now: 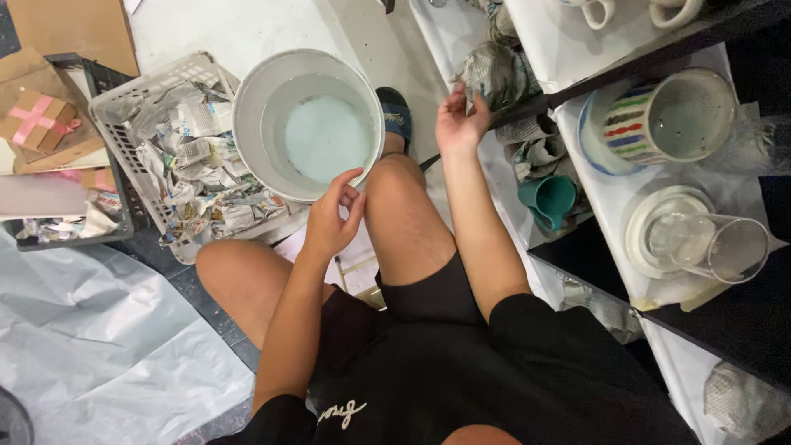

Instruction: The person wraps individual cups with newspaper sheets, folds the paper around each cup, and places the wrapped items onto a nearby shelf. The person repeats this process for multiple cups.

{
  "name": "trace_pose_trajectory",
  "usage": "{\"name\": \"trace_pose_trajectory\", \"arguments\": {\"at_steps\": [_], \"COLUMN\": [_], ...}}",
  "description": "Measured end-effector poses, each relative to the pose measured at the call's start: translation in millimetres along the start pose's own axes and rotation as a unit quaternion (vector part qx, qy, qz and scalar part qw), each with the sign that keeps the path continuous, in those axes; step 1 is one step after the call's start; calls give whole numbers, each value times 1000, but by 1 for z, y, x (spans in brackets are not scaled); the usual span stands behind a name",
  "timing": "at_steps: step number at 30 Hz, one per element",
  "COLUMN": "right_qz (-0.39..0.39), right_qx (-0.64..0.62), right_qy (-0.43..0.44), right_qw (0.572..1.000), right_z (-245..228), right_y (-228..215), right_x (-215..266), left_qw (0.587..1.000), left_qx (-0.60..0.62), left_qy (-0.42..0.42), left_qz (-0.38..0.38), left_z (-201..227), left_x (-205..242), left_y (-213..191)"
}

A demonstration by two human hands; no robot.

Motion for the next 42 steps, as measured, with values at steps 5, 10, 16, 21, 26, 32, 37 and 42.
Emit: {"name": "trace_pose_trajectory", "arguments": {"at_steps": [5, 10, 16, 21, 26, 32, 37, 42], "right_qz": [-11, -85, -195, -135, -290, -522, -717, -817], "right_qx": [-1, 77, 172, 233, 409, 559, 592, 502], "right_qy": [62, 77, 144, 159, 106, 90, -81, -179], "right_qw": [998, 990, 955, 950, 859, 638, 357, 221], "right_z": [-10, -15, -27, -16, 31, 116, 157, 182], "right_y": [-1, -6, -1, 40, 78, 100, 89, 72], "right_x": [-30, -45, -5, 64, 161, 264, 332, 367], "left_qw": [1000, 999, 996, 996, 990, 939, 889, 820], "left_qx": [-7, 21, 60, 47, 113, 307, 421, 530], "left_qy": [-12, -35, 36, 23, -18, 40, 33, -41], "left_qz": [17, -2, 57, 69, 85, 149, 178, 212], "left_z": [-8, -19, -18, -11, -21, -58, -110, -152], "left_x": [-4, -3, 11, 30, 62, 110, 150, 179], "left_y": [-3, 5, -4, -23, -41, -68, -82, -92]}}
Point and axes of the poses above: each hand's wrist, its own x-axis away from the middle knuckle, its own y-axis out of the palm, z = x × y, the point moved 2 cm from there along -x, towards the middle knuckle, and after that the axes turned 1 degree about y, right-handed, at the moved point
